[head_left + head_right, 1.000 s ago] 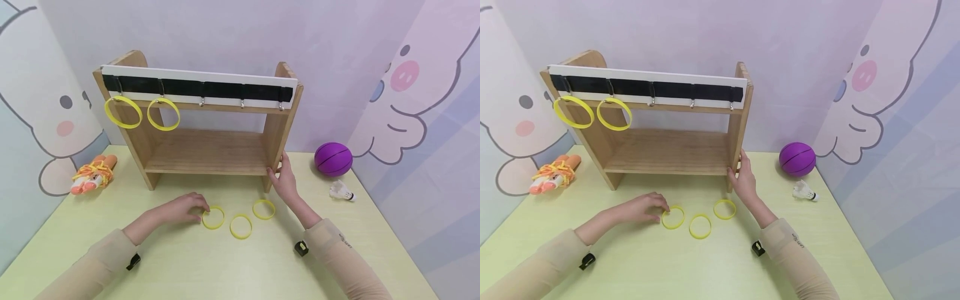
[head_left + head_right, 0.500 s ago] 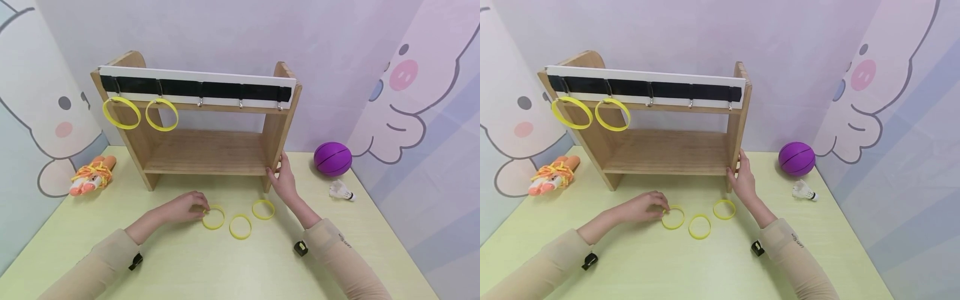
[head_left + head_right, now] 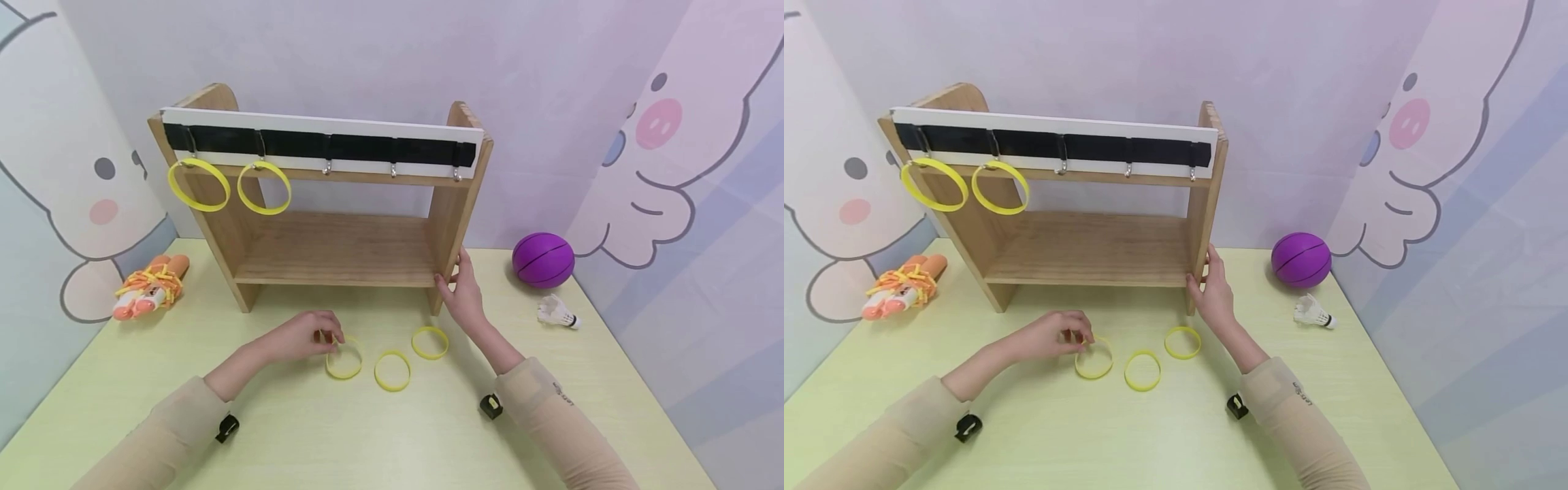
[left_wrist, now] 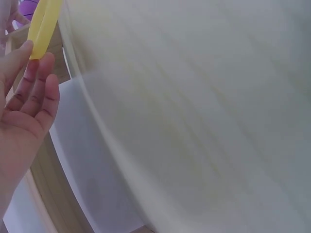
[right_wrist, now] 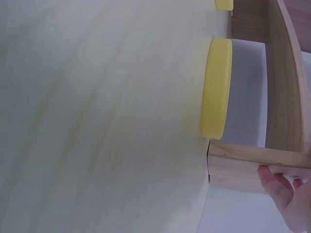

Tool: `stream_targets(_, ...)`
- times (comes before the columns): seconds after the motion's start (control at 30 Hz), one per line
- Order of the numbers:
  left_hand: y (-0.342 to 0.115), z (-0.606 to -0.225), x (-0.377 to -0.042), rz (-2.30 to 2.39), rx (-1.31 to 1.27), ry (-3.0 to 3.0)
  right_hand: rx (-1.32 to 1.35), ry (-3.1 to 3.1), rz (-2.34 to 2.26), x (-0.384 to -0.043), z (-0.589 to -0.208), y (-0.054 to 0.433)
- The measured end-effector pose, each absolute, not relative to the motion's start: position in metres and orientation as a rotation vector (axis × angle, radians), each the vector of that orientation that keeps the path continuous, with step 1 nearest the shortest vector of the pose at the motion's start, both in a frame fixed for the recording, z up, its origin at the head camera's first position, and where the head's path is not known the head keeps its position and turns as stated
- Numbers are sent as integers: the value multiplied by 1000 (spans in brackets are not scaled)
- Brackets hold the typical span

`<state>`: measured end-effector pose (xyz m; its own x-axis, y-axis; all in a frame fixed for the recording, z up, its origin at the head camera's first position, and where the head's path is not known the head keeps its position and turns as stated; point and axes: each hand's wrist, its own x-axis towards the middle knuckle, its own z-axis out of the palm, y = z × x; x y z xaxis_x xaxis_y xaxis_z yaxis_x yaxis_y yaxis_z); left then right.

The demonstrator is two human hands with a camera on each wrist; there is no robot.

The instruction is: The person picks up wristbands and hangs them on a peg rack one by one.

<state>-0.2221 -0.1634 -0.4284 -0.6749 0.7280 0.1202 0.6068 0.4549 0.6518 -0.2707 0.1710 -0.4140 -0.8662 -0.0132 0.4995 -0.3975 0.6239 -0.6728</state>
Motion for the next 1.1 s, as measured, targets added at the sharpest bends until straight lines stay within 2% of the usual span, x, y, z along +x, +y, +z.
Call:
stream_targets(0.73, -145, -405, -209, 969, 1317, 2599, 341, -2394, 1149, -270, -413, 171)
stream_targets(1.1, -141, -384, -204, 931, 1306, 2677, 335, -2397, 1144, -271, -415, 171)
